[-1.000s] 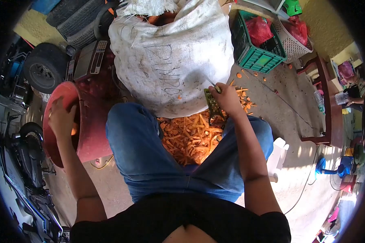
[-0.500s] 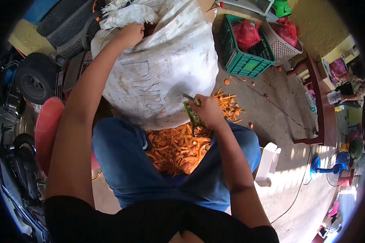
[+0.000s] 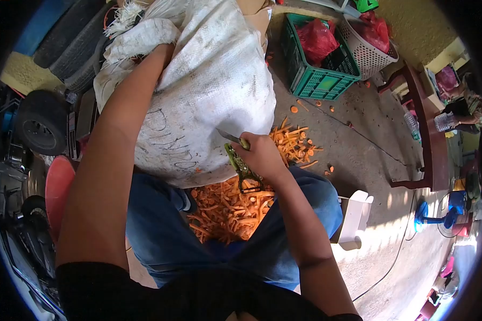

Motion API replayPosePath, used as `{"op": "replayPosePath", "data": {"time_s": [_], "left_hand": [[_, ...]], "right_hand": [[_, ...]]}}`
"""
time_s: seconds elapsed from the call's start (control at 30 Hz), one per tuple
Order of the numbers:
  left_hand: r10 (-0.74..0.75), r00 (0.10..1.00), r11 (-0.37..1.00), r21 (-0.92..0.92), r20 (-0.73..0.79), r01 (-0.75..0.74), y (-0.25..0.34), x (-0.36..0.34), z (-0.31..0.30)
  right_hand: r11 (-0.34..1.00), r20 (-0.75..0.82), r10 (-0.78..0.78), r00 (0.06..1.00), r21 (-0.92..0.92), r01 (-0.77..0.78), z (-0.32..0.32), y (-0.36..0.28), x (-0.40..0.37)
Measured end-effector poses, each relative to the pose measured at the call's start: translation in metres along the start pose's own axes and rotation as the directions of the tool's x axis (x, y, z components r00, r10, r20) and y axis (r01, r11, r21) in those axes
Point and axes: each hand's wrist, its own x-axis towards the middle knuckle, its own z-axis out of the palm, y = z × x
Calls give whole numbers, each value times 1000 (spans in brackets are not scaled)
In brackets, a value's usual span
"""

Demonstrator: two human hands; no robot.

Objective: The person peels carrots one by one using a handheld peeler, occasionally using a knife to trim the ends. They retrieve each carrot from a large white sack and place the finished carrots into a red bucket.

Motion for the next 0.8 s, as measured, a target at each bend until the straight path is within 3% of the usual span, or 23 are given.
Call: {"op": "replayPosePath", "data": {"time_s": [0.2, 0.27, 0.3, 0.37, 0.4, 0.43, 0.5, 0.57, 0.63, 0.7, 0.77, 0.8], "left_hand": [[-8, 1000, 991, 132, 0, 8, -6, -26, -6], [16, 984, 993, 119, -176, 5, -7, -41, -18], [10, 984, 993, 120, -175, 11, -11, -46, -22], [29, 943, 984, -154, -333, -85, -23, -58, -34], [-8, 875, 965, -232, -485, -120, -8, -84, -45], [-14, 872, 968, -226, -490, -111, -3, -103, -53], [-244, 934, 682, -731, -261, -26, 3, -135, -66], [-292, 908, 616, -785, -302, -63, 7, -167, -67], [-247, 781, 510, -762, -574, -399, 10, -197, -67], [-273, 739, 433, -765, -615, -476, 21, -230, -67], [-311, 787, -175, -782, -532, -598, 25, -257, -65], [-296, 793, -227, -768, -532, -599, 27, -267, -55]], "right_hand": [[999, -44, -20, 999, 26, 21, -1, -2, 2], [999, -45, -21, 999, 29, 22, -2, -4, 2], [999, -51, -27, 998, 19, 28, -3, -5, 2], [999, -55, -41, 998, 14, 42, -5, -6, 0], [999, -60, -32, 998, 20, 33, -5, -6, -1], [999, -67, -25, 997, 24, 27, -5, -6, -1], [998, -92, -58, 994, 12, 60, -5, -8, -3], [999, -57, 33, 998, 14, -32, -7, -11, -7], [998, -29, 58, 998, 12, -58, -7, -11, -9], [995, -48, 95, 994, -5, -96, -4, -10, -13], [997, -59, 74, 995, 15, -74, -4, -15, -20], [996, -49, 82, 995, 39, -80, -2, -14, -22]]}}
